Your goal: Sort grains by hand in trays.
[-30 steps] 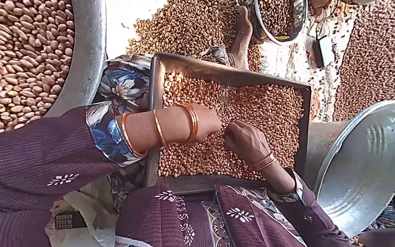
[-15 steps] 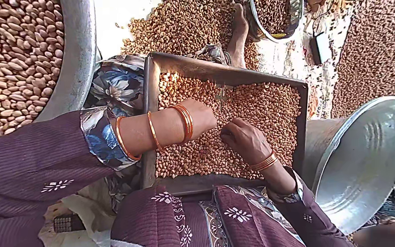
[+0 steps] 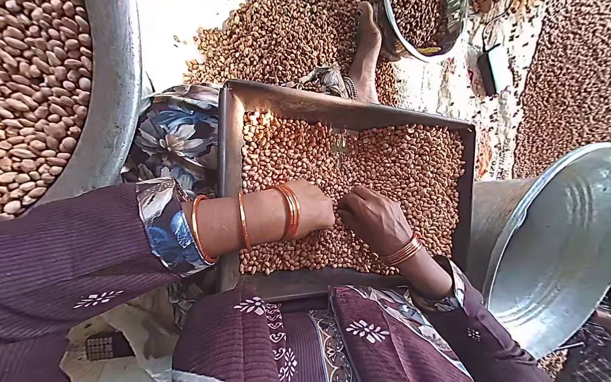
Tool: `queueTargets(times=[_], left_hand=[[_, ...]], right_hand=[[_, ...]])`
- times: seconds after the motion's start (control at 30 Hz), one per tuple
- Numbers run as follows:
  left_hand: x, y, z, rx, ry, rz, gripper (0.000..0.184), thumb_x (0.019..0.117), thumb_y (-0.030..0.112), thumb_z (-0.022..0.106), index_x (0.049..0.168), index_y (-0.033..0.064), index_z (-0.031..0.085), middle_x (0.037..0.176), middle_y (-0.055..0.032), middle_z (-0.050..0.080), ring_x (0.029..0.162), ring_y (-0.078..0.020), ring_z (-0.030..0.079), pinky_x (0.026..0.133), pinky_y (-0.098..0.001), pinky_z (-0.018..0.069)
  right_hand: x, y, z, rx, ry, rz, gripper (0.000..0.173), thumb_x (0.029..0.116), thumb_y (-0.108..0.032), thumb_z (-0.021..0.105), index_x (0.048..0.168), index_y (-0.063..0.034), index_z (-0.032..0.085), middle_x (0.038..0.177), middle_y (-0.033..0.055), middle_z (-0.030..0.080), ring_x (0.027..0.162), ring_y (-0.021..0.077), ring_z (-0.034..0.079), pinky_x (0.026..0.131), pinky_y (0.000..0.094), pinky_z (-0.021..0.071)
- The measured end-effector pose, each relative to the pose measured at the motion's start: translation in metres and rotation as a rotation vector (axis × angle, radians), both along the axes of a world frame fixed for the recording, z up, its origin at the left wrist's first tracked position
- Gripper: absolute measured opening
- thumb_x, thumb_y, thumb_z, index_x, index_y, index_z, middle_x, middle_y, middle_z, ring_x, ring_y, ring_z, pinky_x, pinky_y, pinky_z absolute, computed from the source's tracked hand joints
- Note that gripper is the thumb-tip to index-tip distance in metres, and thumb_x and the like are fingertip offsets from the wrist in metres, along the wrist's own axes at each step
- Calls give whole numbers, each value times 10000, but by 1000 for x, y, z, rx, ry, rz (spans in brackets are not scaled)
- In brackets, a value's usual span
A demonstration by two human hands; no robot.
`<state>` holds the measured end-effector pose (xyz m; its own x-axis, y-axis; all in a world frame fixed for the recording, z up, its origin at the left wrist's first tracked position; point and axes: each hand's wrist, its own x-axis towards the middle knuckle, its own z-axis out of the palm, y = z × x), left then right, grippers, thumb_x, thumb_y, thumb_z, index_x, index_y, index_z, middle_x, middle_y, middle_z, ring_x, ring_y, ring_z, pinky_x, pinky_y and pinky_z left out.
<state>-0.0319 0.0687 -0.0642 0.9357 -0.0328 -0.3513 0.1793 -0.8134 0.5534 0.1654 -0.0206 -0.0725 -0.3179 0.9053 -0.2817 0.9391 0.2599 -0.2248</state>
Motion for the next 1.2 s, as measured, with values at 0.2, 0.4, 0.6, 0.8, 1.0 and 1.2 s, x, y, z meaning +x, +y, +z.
queueTargets(times=[0.2,0.4,0.6,0.8,1.0,1.2], left_hand=[[3,-4,8,-10,83,-28,107,976,38,610,929,55,705,930,-116,672,877,-303,677,707,-457,530],[5,-3,2,-61,168,3,95,948,78,649,1022,69,709,991,-126,677,906,-327,680,720,-503,541],[6,19,11,-86,100,269,151,970,213,623,1029,88,684,999,-80,662,908,-266,670,723,-477,538],[2,47,27,-336,-25,754,176,1004,283,629,941,123,665,746,0,571,669,-139,557,618,-371,468],[5,47,39,-867,-9,948,264,1103,237,435,972,77,600,842,-31,676,757,-94,683,692,-260,557],[7,46,38,-1048,-5,975,270,1110,184,359,945,73,541,823,-34,617,739,-88,658,675,-227,548]], right_hand=[[1,8,4,-90,102,-9,127,887,-160,662,872,-34,675,769,97,643,656,252,661,556,418,537],[33,53,57,-88,124,19,96,929,-77,673,1019,-64,704,856,85,712,699,225,696,631,439,585],[50,63,123,454,-151,-336,319,1055,-186,559,1346,-57,569,1242,243,611,874,351,708,713,489,595],[15,17,47,-28,289,172,116,946,-132,676,1003,-79,762,932,83,718,771,200,706,677,353,603],[-10,-21,6,-107,303,257,183,996,-186,629,1096,-59,714,949,130,712,827,277,724,686,390,604],[-16,-23,1,1,243,352,171,1027,-150,578,1004,-38,705,878,129,679,778,277,701,646,366,589]])
